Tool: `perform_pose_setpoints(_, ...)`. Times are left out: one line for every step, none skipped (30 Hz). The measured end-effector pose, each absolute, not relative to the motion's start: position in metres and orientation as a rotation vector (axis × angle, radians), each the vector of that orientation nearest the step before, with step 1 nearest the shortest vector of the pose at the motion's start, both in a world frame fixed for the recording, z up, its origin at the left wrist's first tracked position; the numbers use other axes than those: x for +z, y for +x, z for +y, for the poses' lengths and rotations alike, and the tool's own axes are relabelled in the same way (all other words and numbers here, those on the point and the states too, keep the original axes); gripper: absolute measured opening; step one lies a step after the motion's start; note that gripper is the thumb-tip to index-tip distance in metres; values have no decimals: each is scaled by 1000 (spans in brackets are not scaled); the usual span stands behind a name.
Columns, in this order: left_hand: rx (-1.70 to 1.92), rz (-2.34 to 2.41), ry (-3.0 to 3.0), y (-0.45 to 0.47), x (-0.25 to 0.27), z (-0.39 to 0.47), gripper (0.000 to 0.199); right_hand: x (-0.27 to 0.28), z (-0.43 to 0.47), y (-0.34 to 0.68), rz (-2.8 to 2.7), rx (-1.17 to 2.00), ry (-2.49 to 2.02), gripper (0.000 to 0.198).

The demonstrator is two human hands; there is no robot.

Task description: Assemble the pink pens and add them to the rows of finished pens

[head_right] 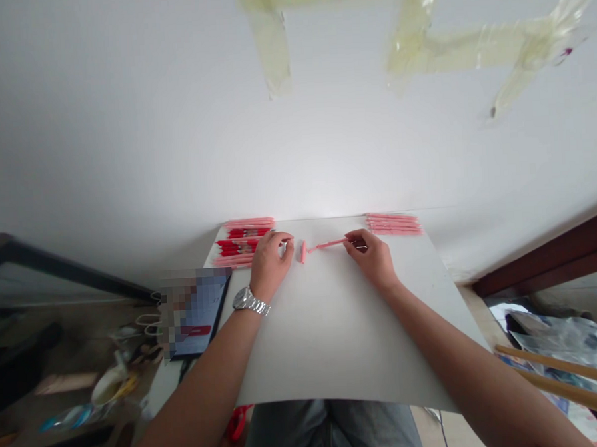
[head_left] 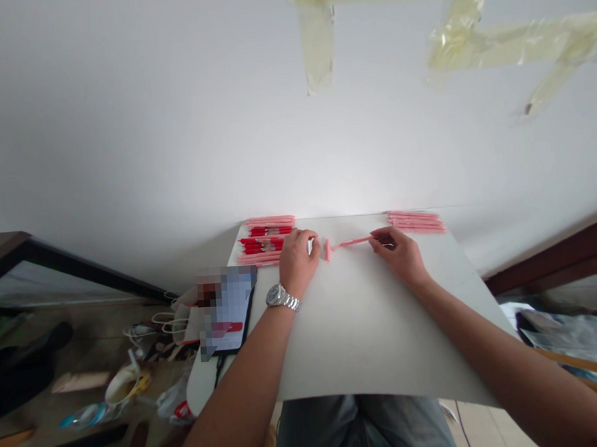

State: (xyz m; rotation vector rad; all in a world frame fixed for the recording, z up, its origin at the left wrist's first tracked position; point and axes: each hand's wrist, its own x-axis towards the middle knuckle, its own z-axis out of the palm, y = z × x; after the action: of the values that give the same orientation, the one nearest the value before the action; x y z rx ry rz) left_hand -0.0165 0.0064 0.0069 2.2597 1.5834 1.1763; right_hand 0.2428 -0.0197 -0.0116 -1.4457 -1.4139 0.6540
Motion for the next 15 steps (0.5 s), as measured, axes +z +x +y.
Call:
perform_pose_setpoints(1161, 1606, 2266, -17, 7, 7, 9, -12, -19, 243, -1412, 661, -1444, 34)
perform_pose_setpoints(1148, 1626, 2270, -18, 7, 7, 9, -13, -19, 243, -1411, 668, -1443, 33)
perform_pose_setpoints(1139, 1644, 2271, -19, 7, 7, 10, -13, -19, 243, -1411, 675, -1443, 33)
perform_pose_setpoints(1131, 1657, 2271, -20, 6, 8, 10, -13, -19, 243, -1416, 681, -1444, 33)
perform_pose_setpoints(1123, 1663, 2272, -21, 6, 8, 10, -13, -19, 242, -1423, 684, -1446, 32)
perform_pose_setpoints(1115, 1664, 2272, -21, 5, 8, 10, -13, -20, 242, -1432, 684, -1448, 32)
perform_pose_setpoints(1107, 1661, 2271, -21, 4, 8, 10, -12, -21, 241, -1441, 683, -1450, 31)
perform_pose_setpoints(1100, 1653, 2266, -22, 3, 8, 11, -12, -21, 241, -1449, 682, -1451, 31)
perform_pose_setpoints(1095, 1643, 2258, -22, 2, 8, 13, -11, -22, 240, -1458, 680, -1454, 30)
perform_pose_setpoints(1092, 1633, 2247, -22, 1, 8, 14, -10, -23, 239, -1466, 678, -1458, 29)
perform_pose_setpoints(1092, 1621, 2233, -22, 0, 8, 16, -9, -24, 239, -1473, 674, -1462, 29)
perform_pose_setpoints(1091, 1607, 2219, -22, 0, 8, 17, -9, -24, 238, -1478, 670, -1467, 28)
perform_pose_setpoints(1088, 1590, 2205, -22, 0, 8, 18, -8, -25, 238, -1484, 667, -1470, 28)
perform_pose_setpoints(1083, 1570, 2192, -21, 0, 7, 18, -8, -25, 237, -1490, 663, -1471, 27)
perform_pose_setpoints(1077, 1550, 2182, -20, 0, 7, 18, -8, -25, 237, -1494, 659, -1472, 27)
